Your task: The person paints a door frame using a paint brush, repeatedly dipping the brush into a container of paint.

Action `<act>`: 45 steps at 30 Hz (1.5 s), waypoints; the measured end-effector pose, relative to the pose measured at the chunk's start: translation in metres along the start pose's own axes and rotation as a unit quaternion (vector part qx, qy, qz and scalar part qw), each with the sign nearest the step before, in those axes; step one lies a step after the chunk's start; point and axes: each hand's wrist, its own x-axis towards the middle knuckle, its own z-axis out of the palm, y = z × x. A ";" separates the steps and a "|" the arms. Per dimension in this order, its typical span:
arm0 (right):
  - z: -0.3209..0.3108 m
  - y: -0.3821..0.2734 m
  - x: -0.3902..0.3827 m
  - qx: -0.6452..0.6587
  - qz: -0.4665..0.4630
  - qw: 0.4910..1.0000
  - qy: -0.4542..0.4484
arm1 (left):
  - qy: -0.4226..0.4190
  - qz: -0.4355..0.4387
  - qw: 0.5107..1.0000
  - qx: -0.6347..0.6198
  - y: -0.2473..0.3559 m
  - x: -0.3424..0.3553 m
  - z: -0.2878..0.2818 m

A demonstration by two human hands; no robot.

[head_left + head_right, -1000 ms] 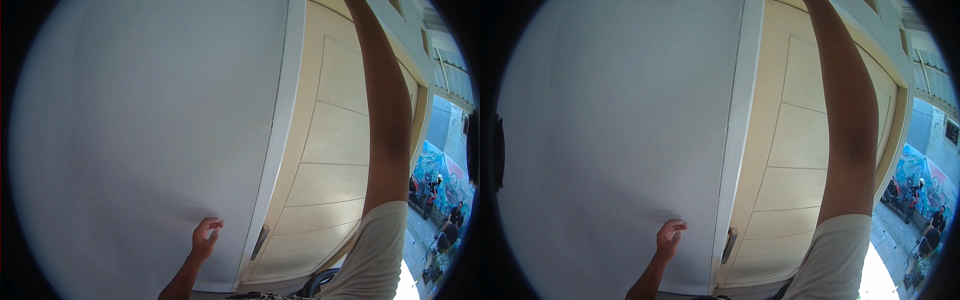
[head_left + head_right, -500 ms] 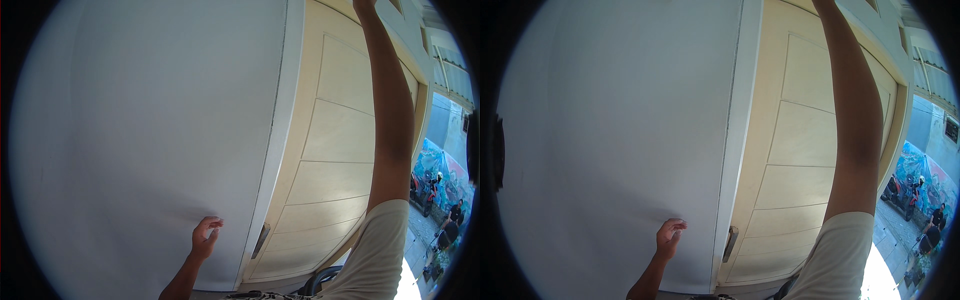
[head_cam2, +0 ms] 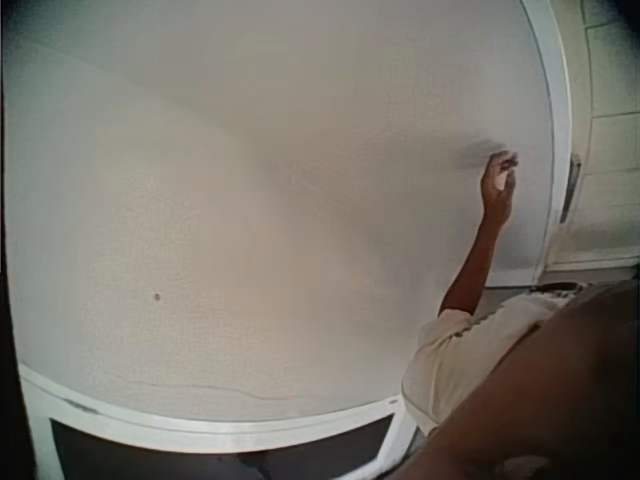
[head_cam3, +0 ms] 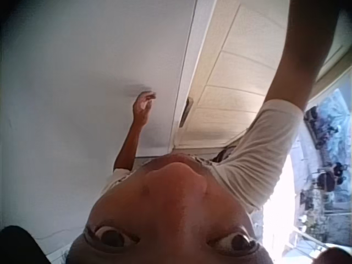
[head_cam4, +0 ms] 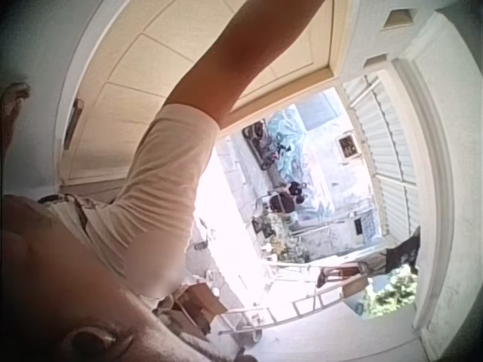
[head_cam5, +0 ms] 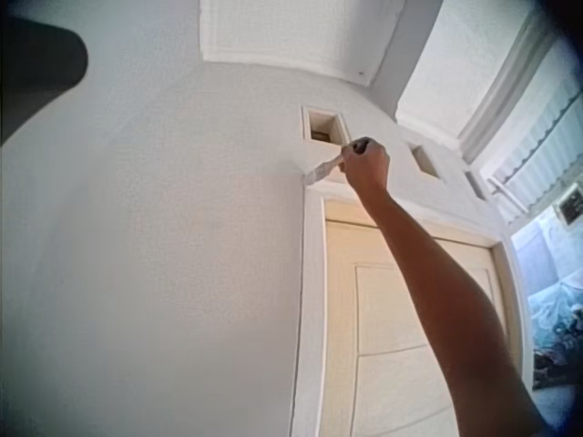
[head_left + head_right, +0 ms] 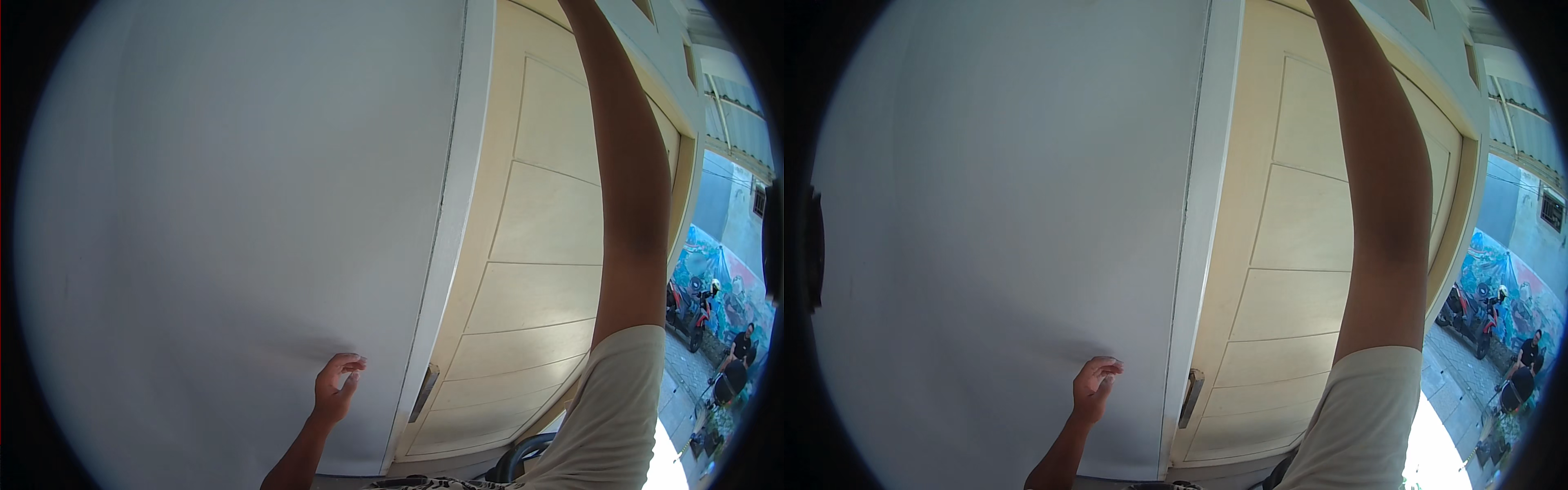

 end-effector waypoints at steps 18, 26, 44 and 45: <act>-0.017 -0.012 -0.025 0.003 0.038 0.999 -0.018 | 0.007 -0.002 1.000 -0.012 0.000 -0.006 -0.002; -0.022 -0.016 -0.027 -0.012 0.018 1.000 0.014 | 0.016 -0.002 1.000 -0.001 0.002 -0.008 -0.007; -0.058 -0.053 0.014 0.061 -0.060 0.905 -0.416 | 0.016 -0.009 1.000 0.005 0.000 -0.008 -0.010; -0.048 -0.054 0.022 0.064 -0.044 0.900 -0.429 | 0.016 -0.007 1.000 0.006 0.000 -0.008 -0.010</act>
